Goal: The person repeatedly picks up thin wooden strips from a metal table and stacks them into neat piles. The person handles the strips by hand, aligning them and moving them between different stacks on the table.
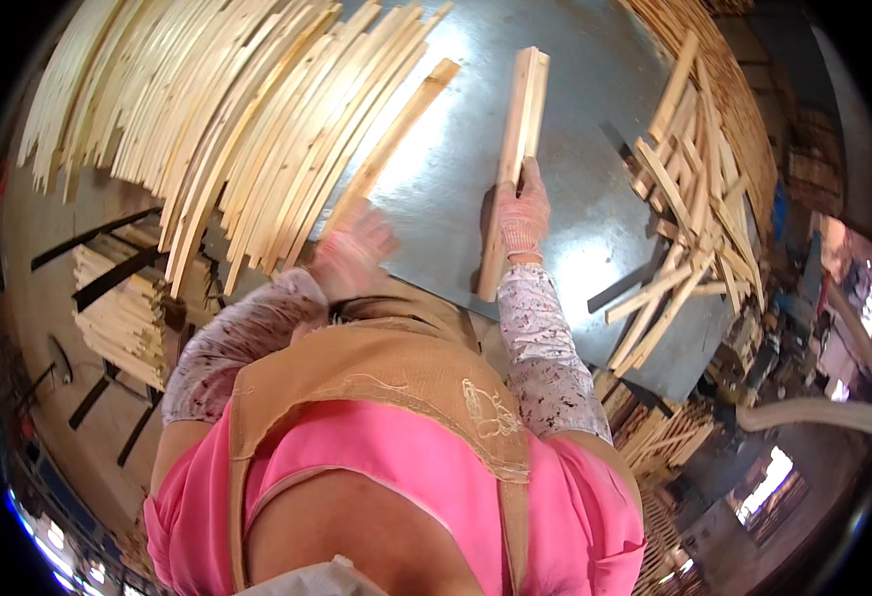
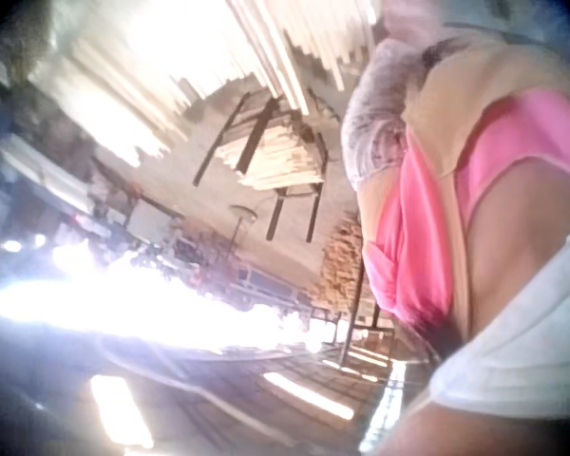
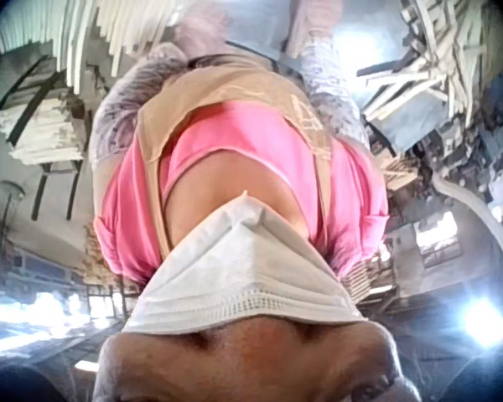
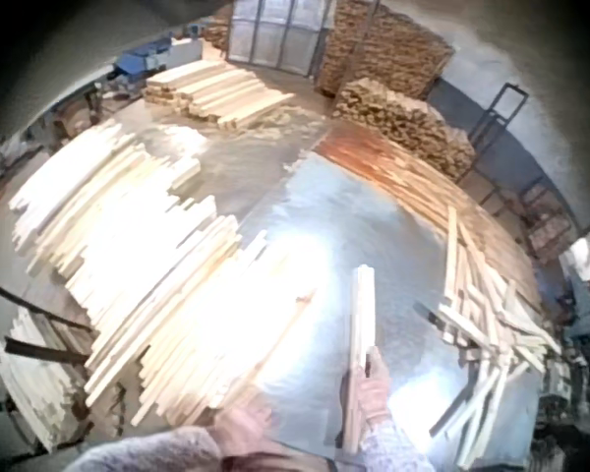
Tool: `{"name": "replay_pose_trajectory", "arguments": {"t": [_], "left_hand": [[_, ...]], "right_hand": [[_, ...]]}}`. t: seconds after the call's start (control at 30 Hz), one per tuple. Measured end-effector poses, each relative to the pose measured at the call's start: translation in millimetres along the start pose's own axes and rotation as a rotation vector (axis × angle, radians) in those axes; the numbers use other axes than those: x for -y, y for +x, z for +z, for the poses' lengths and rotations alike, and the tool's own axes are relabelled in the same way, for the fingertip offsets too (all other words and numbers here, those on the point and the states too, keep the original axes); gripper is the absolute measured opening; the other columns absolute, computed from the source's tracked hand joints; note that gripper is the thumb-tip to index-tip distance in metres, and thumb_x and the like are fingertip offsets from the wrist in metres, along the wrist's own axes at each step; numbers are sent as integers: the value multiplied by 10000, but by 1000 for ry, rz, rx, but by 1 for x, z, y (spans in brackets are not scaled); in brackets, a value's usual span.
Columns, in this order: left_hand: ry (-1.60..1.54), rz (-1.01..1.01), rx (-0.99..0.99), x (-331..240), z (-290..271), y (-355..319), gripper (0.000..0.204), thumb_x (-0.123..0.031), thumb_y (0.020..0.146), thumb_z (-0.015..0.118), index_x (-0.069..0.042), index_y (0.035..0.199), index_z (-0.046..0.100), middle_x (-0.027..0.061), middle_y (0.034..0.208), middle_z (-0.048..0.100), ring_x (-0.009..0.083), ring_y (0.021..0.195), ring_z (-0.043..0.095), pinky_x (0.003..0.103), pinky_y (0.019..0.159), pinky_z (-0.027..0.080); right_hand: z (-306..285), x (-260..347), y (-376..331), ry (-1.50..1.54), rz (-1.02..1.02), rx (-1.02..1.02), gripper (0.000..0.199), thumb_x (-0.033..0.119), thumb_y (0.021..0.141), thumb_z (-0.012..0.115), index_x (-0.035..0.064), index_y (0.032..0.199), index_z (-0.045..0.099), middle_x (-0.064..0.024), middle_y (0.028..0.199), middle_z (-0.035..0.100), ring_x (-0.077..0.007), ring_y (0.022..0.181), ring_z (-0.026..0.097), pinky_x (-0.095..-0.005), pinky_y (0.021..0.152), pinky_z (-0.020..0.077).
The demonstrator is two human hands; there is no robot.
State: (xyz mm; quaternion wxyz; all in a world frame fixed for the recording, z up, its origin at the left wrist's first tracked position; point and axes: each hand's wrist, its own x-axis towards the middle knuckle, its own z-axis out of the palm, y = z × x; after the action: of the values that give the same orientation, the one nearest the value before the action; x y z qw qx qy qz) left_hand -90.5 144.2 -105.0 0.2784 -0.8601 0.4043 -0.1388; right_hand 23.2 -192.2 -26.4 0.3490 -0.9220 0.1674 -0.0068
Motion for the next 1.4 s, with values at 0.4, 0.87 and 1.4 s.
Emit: {"name": "replay_pose_trajectory", "arguments": {"t": [0.4,0.87,1.4], "left_hand": [[-791,136,193,166,-65,19,225,-351,850,706,-129,829,735,56,1005,644,292,1228,539,517,1253,315],[-1018,-107,73,154,-59,9,178,-227,859,760,-91,974,750,41,1166,698,339,1281,580,506,1160,428],[-957,-493,163,107,-53,10,645,-347,982,731,12,1499,591,232,1617,498,453,1513,433,530,1261,354]], "right_hand": [[4,73,5,-386,275,122,1053,535,857,791,38,1672,345,-277,1399,611,-435,1358,555,-502,1136,489],[8,72,-9,-157,158,48,715,240,954,630,51,1619,449,-275,1309,659,-440,1233,641,-519,1073,514],[-27,-52,53,-99,-385,99,512,315,996,609,2,1401,635,-267,1358,665,-421,1250,639,-501,1099,506]]}}
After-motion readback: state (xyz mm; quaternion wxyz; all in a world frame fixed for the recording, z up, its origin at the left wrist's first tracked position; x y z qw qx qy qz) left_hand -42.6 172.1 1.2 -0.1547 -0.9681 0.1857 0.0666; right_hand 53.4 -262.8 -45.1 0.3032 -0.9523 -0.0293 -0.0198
